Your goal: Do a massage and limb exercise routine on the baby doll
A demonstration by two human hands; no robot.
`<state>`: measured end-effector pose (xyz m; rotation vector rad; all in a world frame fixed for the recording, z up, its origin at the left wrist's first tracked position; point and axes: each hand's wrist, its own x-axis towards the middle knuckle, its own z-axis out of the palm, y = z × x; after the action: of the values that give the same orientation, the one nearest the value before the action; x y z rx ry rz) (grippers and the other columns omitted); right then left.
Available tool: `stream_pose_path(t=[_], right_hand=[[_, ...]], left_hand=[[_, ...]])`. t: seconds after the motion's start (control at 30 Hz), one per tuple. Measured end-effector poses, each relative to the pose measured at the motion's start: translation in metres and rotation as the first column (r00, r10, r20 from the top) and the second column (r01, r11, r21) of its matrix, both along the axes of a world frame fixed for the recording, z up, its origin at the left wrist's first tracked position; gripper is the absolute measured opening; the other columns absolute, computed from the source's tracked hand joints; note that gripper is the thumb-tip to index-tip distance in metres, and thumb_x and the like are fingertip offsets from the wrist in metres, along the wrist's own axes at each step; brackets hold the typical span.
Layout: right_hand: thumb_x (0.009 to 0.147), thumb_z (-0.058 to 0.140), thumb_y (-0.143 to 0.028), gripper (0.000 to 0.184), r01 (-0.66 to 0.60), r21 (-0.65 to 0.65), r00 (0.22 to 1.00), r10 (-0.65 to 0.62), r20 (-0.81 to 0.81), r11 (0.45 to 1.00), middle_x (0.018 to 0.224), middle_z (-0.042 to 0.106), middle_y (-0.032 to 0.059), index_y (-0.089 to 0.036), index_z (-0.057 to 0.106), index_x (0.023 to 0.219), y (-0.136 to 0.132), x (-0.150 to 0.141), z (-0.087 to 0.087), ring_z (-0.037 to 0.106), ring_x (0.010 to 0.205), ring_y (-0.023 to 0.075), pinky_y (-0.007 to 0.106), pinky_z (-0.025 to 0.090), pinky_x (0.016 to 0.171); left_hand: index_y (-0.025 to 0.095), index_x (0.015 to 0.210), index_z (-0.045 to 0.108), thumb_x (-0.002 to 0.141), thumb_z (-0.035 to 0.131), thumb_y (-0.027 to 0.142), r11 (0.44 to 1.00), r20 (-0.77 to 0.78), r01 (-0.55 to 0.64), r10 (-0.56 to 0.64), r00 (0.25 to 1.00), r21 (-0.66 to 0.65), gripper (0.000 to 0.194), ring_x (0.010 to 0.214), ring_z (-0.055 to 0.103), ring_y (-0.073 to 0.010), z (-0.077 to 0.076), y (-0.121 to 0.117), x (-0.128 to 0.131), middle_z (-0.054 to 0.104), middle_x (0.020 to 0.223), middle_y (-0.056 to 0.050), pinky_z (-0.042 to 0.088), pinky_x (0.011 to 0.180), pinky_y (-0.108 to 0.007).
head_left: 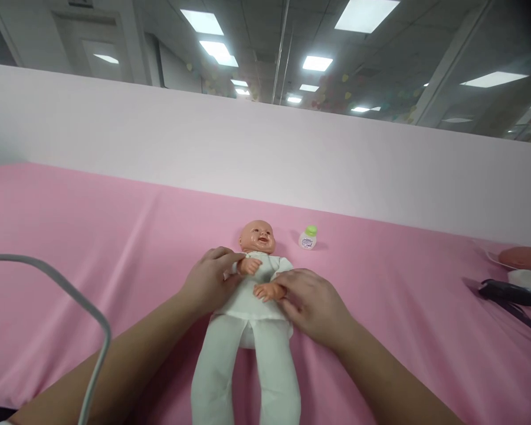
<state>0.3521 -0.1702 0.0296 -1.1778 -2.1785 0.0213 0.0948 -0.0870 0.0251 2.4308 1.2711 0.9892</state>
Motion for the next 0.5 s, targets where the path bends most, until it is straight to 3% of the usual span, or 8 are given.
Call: stream_pose_path(t=[0.1, 0.23, 0.37, 0.5], right_hand=[[0.090, 0.060, -0.006, 0.031, -0.061, 0.039, 0.992, 0.056, 0.113, 0.997, 0.117, 0.075, 0.0043, -0.024, 0.069, 0.114, -0.001, -0.005, 0.000, 0.067, 0.108, 0.0238, 0.042, 0.057, 0.098], [0.092, 0.060, -0.007, 0.029, -0.074, 0.095, 0.984, 0.058, 0.169, 0.993, 0.118, 0.074, 0.0067, -0.020, 0.069, 0.116, -0.002, -0.007, -0.001, 0.066, 0.106, 0.0249, 0.042, 0.057, 0.096], [0.091, 0.062, -0.008, 0.030, -0.070, 0.096, 0.982, 0.052, 0.182, 0.993, 0.117, 0.074, 0.0060, -0.021, 0.069, 0.117, -0.003, -0.010, 0.000, 0.066, 0.105, 0.0246, 0.042, 0.057, 0.095], [0.092, 0.062, -0.010, 0.026, -0.045, 0.068, 0.985, 0.033, 0.168, 0.997, 0.115, 0.074, 0.0073, -0.021, 0.068, 0.114, -0.004, -0.014, 0.001, 0.067, 0.106, 0.0258, 0.044, 0.057, 0.095]], left_hand=[[0.029, 0.125, 0.074, 0.092, 0.065, 0.023, 0.990, -0.149, 0.069, -0.050, 0.988, 0.122, 0.035, 0.114, 0.063, -0.0292, -0.002, -0.001, 0.000, 0.071, 0.119, -0.007, 0.054, 0.097, -0.045], [0.025, 0.129, 0.072, 0.094, 0.063, 0.018, 0.975, -0.270, 0.121, -0.067, 0.960, 0.189, 0.037, 0.118, 0.062, -0.0296, 0.000, -0.002, -0.001, 0.070, 0.124, -0.010, 0.054, 0.101, -0.047], [0.023, 0.131, 0.072, 0.095, 0.060, 0.017, 0.969, -0.334, 0.151, -0.079, 0.939, 0.195, 0.038, 0.127, 0.060, -0.0314, 0.002, -0.004, 0.000, 0.068, 0.134, -0.012, 0.051, 0.107, -0.049], [0.023, 0.132, 0.071, 0.094, 0.060, 0.018, 0.979, -0.301, 0.147, -0.099, 0.948, 0.143, 0.040, 0.129, 0.060, -0.0313, 0.001, -0.003, 0.000, 0.067, 0.138, -0.013, 0.050, 0.109, -0.049]])
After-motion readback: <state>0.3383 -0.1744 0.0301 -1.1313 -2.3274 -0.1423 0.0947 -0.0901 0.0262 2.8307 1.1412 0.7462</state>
